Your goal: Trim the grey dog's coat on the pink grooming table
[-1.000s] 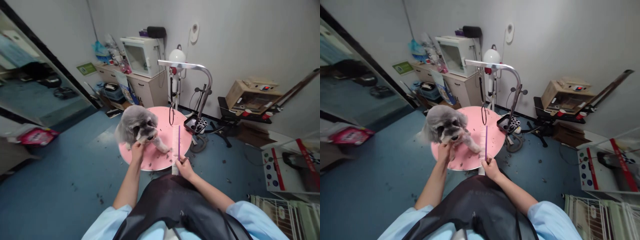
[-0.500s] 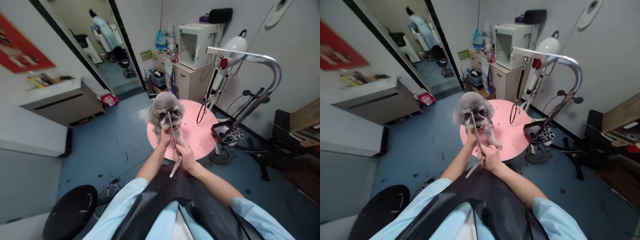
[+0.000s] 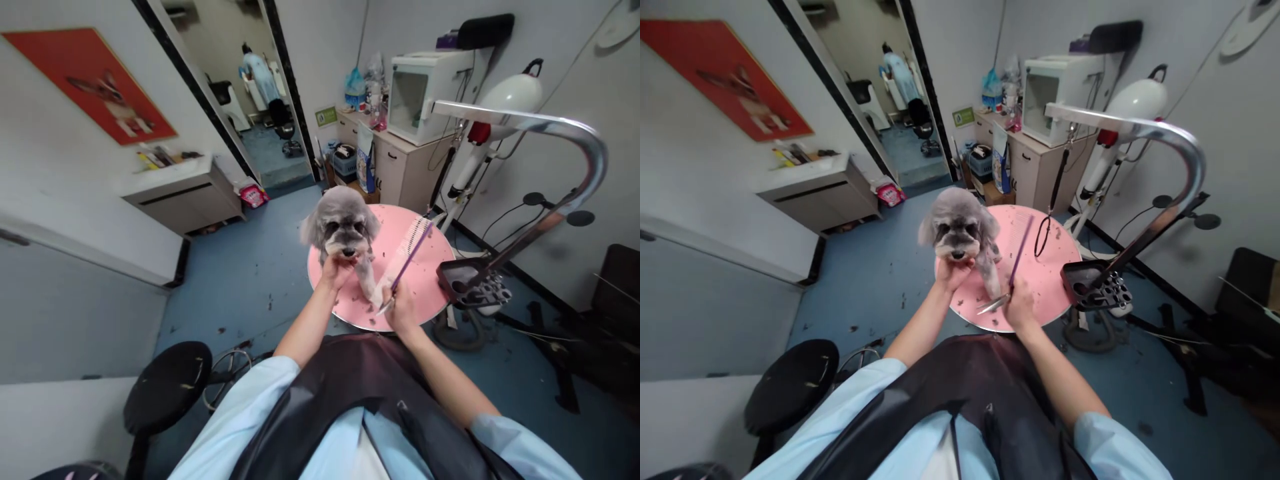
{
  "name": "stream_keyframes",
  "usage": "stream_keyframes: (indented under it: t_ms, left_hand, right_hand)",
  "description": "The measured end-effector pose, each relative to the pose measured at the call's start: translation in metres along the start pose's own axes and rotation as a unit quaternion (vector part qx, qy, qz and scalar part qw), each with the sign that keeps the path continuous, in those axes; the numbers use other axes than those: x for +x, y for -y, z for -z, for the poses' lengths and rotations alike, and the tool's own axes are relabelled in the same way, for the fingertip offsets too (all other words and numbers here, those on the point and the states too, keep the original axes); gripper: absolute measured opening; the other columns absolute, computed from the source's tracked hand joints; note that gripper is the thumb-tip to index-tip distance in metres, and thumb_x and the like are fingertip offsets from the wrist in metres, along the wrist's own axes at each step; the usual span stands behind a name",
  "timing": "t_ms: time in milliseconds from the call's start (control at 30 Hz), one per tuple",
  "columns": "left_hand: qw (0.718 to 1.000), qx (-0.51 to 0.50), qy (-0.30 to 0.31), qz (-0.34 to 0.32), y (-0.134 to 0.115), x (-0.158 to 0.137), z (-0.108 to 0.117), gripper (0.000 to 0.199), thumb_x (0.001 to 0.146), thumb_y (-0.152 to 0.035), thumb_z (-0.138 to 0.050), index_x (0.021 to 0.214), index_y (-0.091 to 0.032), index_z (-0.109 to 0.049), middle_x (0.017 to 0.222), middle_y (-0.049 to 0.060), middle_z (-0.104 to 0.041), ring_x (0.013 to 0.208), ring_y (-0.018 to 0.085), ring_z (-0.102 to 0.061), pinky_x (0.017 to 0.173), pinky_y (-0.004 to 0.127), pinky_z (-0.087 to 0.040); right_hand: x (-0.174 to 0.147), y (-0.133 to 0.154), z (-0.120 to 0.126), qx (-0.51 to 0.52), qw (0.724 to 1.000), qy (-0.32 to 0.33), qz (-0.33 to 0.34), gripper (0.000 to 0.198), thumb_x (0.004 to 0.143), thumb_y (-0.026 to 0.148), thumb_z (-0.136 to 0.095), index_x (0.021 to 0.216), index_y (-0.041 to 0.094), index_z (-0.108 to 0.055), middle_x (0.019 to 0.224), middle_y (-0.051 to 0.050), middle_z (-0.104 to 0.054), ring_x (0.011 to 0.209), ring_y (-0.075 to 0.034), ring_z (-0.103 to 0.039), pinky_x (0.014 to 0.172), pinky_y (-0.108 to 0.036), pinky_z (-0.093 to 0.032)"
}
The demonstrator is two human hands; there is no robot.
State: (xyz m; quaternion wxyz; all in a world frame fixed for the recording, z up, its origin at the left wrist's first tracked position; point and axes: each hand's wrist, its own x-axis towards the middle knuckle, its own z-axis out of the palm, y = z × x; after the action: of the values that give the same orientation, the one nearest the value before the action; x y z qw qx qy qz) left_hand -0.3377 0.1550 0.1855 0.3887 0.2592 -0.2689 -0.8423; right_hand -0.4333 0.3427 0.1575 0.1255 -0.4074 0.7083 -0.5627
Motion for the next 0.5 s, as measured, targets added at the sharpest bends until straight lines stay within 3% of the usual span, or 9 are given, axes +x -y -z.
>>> stream_keyframes:
  t_ms: [100, 200, 367, 500]
  left_hand:
    - [0.999, -0.029, -0.014, -0.002, 0.002, -0.008, 0.0, 0.015, 0.081, -0.03, -0.073, 0.08, -0.018, -0.064, 0.074, 0.005, -0.068, 0.067, 0.018, -0.064, 0.065, 0.03, -0.05]
    - [0.998, -0.046, -0.04, 0.002, 0.009, -0.01, 0.001, 0.021, 0.081, -0.038, -0.072, 0.081, -0.018, -0.064, 0.073, 0.007, -0.066, 0.066, 0.019, -0.061, 0.067, 0.033, -0.05]
    - [0.991, -0.1, -0.084, 0.031, 0.011, -0.023, -0.014, 0.019, 0.087, -0.039, -0.066, 0.089, -0.02, -0.065, 0.084, 0.008, -0.07, 0.075, 0.021, -0.062, 0.068, 0.033, -0.05]
    - [0.97, -0.203, -0.116, 0.064, 0.0, -0.039, -0.031, 0.027, 0.101, -0.031, -0.046, 0.093, -0.017, -0.068, 0.091, 0.01, -0.072, 0.078, 0.02, -0.066, 0.069, 0.033, -0.055]
  right_hand:
    - [0.049, -0.005, 0.032, -0.133, 0.972, -0.066, 0.181, 0.022, 0.093, 0.035, -0.054, 0.084, 0.022, -0.07, 0.073, -0.005, -0.061, 0.074, -0.022, -0.055, 0.08, -0.041, -0.042]
    - [0.099, 0.003, 0.058, -0.23, 0.92, -0.054, 0.313, 0.02, 0.093, 0.032, -0.059, 0.09, 0.025, -0.078, 0.075, -0.004, -0.062, 0.077, -0.02, -0.056, 0.093, -0.044, -0.037]
    - [0.158, 0.031, 0.077, -0.305, 0.866, -0.004, 0.396, 0.025, 0.095, 0.029, -0.056, 0.099, 0.029, -0.081, 0.078, -0.004, -0.065, 0.077, -0.019, -0.055, 0.094, -0.044, -0.033]
    - [0.188, 0.061, 0.085, -0.271, 0.885, 0.01, 0.379, 0.03, 0.096, 0.033, -0.055, 0.106, 0.022, -0.081, 0.076, -0.005, -0.066, 0.075, -0.019, -0.057, 0.09, -0.042, -0.036]
